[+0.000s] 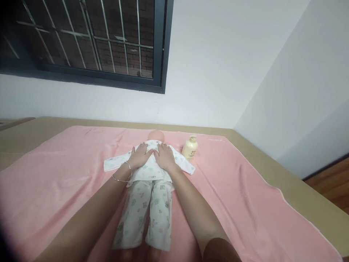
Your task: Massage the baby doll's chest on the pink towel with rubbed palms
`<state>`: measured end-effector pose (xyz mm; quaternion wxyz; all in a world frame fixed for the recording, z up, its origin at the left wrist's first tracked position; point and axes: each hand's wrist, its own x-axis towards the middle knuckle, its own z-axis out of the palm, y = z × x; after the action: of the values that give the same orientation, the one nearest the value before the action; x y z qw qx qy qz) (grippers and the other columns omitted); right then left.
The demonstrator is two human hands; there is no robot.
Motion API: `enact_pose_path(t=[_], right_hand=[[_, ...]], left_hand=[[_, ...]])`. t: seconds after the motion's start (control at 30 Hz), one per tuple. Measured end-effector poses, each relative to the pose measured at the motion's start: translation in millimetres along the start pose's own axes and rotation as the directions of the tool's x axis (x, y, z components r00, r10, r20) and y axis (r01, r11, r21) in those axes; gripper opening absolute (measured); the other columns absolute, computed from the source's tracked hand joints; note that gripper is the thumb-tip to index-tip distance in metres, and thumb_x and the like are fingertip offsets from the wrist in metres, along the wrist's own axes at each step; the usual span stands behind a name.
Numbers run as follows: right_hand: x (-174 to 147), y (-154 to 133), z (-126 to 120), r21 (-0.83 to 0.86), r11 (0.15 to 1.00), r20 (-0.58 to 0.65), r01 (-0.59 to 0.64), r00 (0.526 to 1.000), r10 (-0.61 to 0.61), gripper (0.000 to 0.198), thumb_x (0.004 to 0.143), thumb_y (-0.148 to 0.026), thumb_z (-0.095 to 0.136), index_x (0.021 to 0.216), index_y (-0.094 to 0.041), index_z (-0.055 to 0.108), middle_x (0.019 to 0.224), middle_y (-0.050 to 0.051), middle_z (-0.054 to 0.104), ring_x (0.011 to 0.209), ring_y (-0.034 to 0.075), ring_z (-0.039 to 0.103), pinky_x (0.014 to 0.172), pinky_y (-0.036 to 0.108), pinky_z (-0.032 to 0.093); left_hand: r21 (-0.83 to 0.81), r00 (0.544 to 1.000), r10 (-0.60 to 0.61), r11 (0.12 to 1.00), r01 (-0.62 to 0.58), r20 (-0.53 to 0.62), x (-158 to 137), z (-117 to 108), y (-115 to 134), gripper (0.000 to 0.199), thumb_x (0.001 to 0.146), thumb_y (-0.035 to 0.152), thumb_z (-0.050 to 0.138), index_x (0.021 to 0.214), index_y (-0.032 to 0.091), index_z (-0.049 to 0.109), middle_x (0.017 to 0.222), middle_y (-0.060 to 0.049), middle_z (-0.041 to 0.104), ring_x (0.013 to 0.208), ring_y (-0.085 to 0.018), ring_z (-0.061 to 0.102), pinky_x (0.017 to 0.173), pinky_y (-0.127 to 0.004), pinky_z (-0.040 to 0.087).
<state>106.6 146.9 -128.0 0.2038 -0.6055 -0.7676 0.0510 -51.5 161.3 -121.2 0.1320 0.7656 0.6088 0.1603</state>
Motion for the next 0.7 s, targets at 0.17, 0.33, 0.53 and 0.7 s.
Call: enact_pose_path(t=[0.17, 0.33, 0.53, 0.7], right_hand=[[-1, -2, -10, 0.034, 0.999, 0.009, -0.002, 1.0, 0.001, 0.056, 0.101, -0.041, 0.031, 0.147, -0.011, 0.041, 0.154, 0.016, 0.039, 0.143, 0.028, 0.034, 0.116, 0.042, 0.023], [-6, -4, -42, 0.2, 0.978, -0.145, -0.054, 0.986, 0.084, 0.051, 0.097, -0.034, 0.03, 0.141, -0.018, 0.05, 0.143, 0.007, 0.055, 0.132, 0.021, 0.048, 0.109, 0.033, 0.036], [-8, -14, -29, 0.1, 0.993, -0.199, 0.057, 0.979, -0.036, 0.059, 0.096, -0.041, 0.038, 0.15, -0.017, 0.038, 0.162, 0.009, 0.022, 0.151, 0.027, 0.012, 0.12, 0.049, 0.011], [-8, -21, -9, 0.071, 0.993, -0.039, 0.096, 0.995, -0.093, 0.062, 0.096, -0.048, 0.041, 0.151, -0.019, 0.036, 0.163, 0.012, 0.017, 0.151, 0.029, 0.008, 0.119, 0.055, 0.007]], left_hand=[[-0.001, 1.0, -0.007, 1.0, 0.007, -0.014, -1, -5, -3, 0.068, 0.097, 0.055, 0.021, 0.152, 0.016, 0.027, 0.16, -0.017, 0.026, 0.15, -0.028, 0.02, 0.119, -0.057, 0.008], [0.062, 0.997, -0.05, 0.997, 0.053, -0.055, -4, -35, -13, 0.07, 0.095, 0.038, 0.033, 0.155, 0.006, 0.015, 0.146, -0.024, 0.048, 0.143, -0.031, 0.037, 0.118, -0.056, 0.013], [-0.166, 0.99, -0.09, 0.984, 0.072, -0.107, -11, -66, -12, 0.072, 0.094, 0.036, 0.038, 0.157, 0.012, 0.013, 0.142, -0.018, 0.054, 0.137, -0.03, 0.046, 0.114, -0.045, 0.029], [-0.23, 0.985, -0.088, 0.972, 0.051, -0.152, -11, -66, -9, 0.073, 0.092, 0.036, 0.043, 0.156, 0.011, 0.019, 0.147, -0.018, 0.049, 0.134, -0.03, 0.049, 0.107, -0.039, 0.039]])
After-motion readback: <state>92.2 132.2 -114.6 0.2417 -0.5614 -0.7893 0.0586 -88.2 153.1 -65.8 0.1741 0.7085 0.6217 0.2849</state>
